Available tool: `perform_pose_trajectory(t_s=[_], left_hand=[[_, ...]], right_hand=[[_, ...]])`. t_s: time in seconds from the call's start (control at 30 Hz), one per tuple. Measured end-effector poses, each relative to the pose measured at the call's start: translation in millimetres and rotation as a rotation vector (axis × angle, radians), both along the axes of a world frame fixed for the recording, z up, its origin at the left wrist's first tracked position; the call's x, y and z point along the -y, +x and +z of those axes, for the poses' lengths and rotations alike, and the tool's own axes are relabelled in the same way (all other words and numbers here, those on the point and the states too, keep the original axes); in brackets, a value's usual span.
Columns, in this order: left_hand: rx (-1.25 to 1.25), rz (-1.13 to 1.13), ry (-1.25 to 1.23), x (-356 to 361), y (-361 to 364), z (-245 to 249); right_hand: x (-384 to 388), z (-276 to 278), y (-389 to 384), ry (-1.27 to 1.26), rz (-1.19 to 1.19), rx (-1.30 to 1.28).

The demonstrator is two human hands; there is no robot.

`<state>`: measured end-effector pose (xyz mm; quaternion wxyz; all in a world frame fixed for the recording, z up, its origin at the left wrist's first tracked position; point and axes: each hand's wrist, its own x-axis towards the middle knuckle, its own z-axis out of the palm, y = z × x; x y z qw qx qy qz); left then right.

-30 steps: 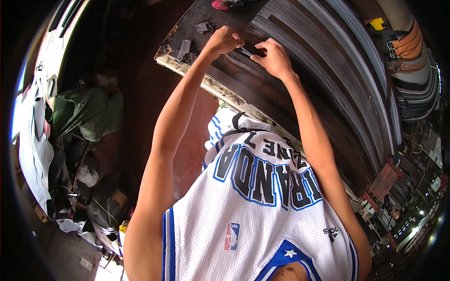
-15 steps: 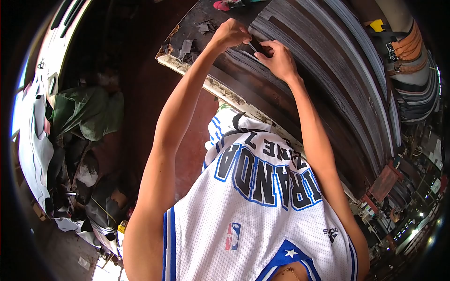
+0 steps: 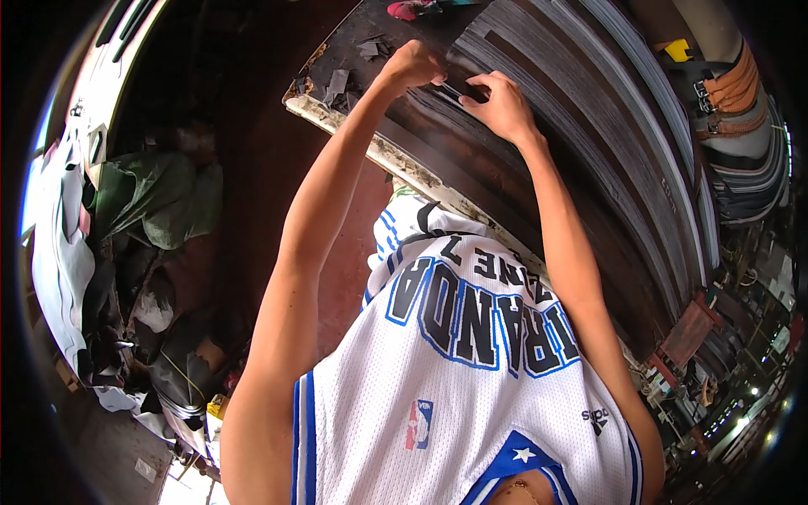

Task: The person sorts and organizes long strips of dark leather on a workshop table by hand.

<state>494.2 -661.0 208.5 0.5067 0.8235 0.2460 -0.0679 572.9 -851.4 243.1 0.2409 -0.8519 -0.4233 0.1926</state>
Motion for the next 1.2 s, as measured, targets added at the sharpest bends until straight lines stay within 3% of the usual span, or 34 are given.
perform_pose_trajectory(t_s=[0.3,0.43,0.5,0.57,0.63,0.73,0.77,1.0,1.07,1.2], left_hand=[[0.076,-0.009,-0.186,4,-2,27],[0.107,0.003,-0.098,11,0,27],[0.092,0.006,-0.091,14,0,26],[0.303,-0.021,-0.115,20,-2,27],[0.268,-0.019,-0.084,26,-3,39],[0.166,0.019,-0.112,12,-9,44],[0.216,0.029,-0.248,6,-14,45],[0.140,0.035,-0.150,-50,-47,52],[0.143,-0.026,-0.093,-102,-67,40],[0.098,0.131,-0.065,-165,-94,41]], right_hand=[[14,-6,-6,0.337,-0.007,0.007],[17,-4,-19,0.465,-0.021,0.218],[21,-9,-25,0.491,-0.074,0.181],[33,-17,-29,0.462,-0.115,0.212],[52,-27,-31,0.391,-0.183,0.245],[100,-34,-24,0.328,-0.272,0.293],[122,-31,-22,0.289,-0.274,0.294],[323,-30,-16,0.005,-0.370,0.388],[370,-33,-20,-0.046,-0.408,0.316],[460,8,-27,-0.231,-0.477,0.402]])
